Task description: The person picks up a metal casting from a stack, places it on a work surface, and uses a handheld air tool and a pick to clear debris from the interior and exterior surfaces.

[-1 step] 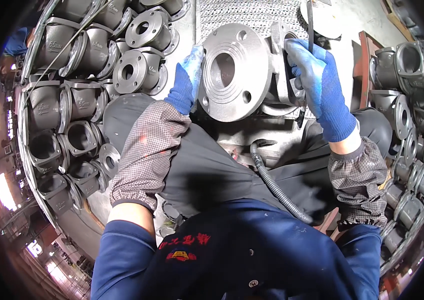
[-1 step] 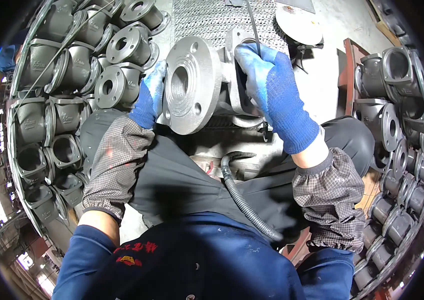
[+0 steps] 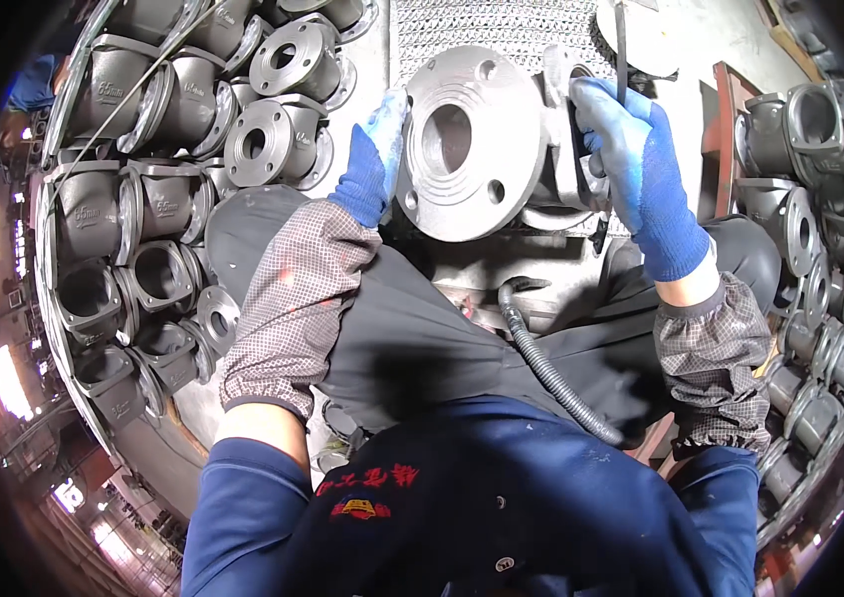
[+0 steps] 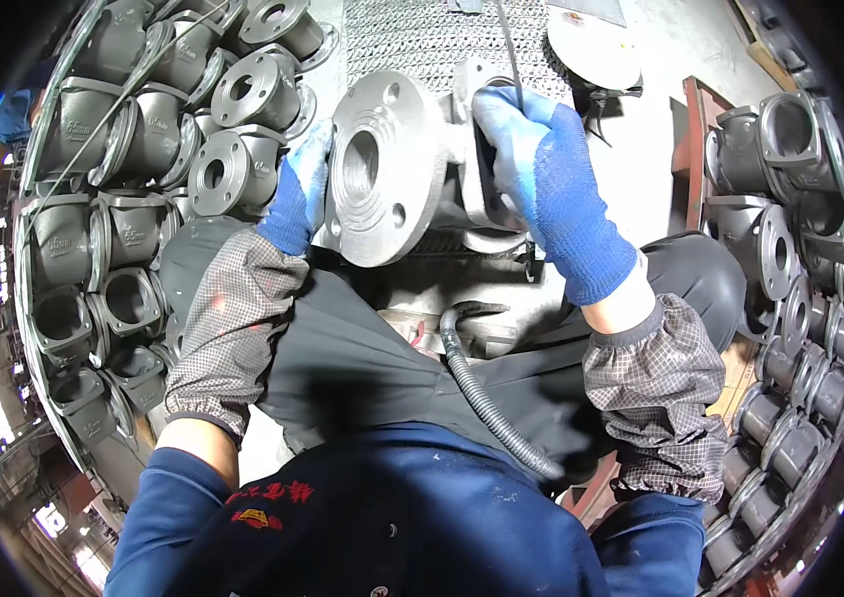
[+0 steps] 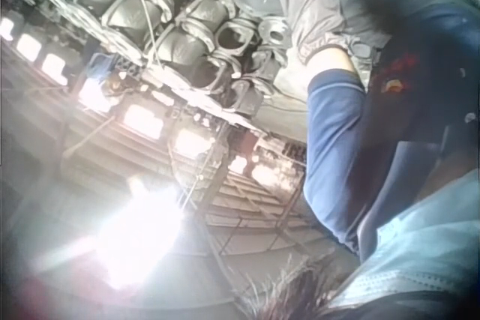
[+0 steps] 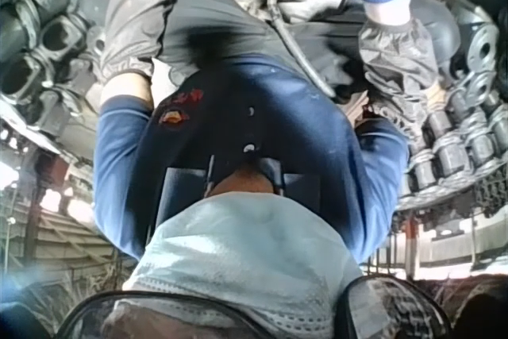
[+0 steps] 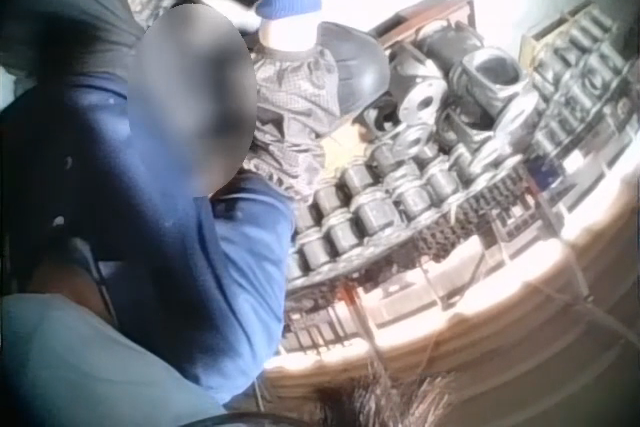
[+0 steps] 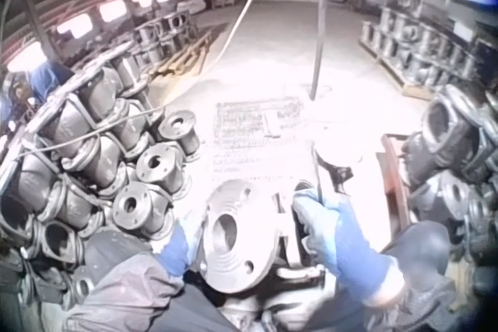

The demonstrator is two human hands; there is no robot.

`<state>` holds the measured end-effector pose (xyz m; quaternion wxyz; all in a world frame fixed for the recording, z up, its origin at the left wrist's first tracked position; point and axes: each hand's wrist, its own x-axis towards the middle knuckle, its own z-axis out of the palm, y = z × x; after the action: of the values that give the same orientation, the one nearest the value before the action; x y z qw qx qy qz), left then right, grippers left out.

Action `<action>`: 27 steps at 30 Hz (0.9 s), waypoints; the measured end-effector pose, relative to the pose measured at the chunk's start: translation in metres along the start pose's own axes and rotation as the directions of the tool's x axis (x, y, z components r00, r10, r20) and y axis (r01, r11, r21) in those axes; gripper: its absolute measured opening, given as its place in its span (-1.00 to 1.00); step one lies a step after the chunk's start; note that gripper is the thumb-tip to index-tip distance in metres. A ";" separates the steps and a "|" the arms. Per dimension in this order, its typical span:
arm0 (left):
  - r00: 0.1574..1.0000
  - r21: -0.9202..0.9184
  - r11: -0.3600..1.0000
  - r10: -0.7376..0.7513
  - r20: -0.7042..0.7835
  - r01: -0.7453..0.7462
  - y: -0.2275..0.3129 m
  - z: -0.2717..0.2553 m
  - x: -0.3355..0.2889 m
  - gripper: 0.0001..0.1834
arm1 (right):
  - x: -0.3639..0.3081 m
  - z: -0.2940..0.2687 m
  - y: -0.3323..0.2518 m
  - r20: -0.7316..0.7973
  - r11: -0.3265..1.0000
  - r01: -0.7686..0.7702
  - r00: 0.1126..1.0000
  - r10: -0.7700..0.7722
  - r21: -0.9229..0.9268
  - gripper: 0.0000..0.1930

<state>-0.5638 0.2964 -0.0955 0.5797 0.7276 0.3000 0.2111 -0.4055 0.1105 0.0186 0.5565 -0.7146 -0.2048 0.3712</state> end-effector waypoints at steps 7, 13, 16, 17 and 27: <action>0.983 0.265 0.947 0.178 0.045 -0.183 0.020 0.010 0.006 -0.72 | 0.000 -0.018 0.010 -0.080 0.944 0.173 0.976 -0.202 -0.280 -0.63; 0.740 0.693 0.385 0.590 0.323 -0.610 -0.004 0.008 0.012 -0.69 | 0.016 -0.045 0.049 0.044 0.502 0.633 0.646 -0.762 -0.589 -0.89; 0.754 0.557 0.533 0.580 0.308 -0.637 0.037 0.028 0.006 -0.63 | 0.039 -0.053 0.090 -0.112 0.661 0.455 0.768 -0.630 -0.597 -0.82; 0.739 0.523 0.534 0.574 0.352 -0.664 0.031 0.027 0.006 -0.62 | 0.040 -0.047 0.100 -0.381 0.951 0.127 0.895 -0.233 -0.283 -0.75; 0.736 0.324 0.669 0.534 0.415 -0.669 0.073 0.074 -0.004 -0.67 | 0.023 -0.065 0.111 -0.442 0.966 0.127 0.897 -0.015 0.226 -0.65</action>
<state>-0.5039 0.2302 -0.0424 0.3262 0.9219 -0.0062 0.2090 -0.3548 0.0524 -0.0867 0.6868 -0.6958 -0.0527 0.2036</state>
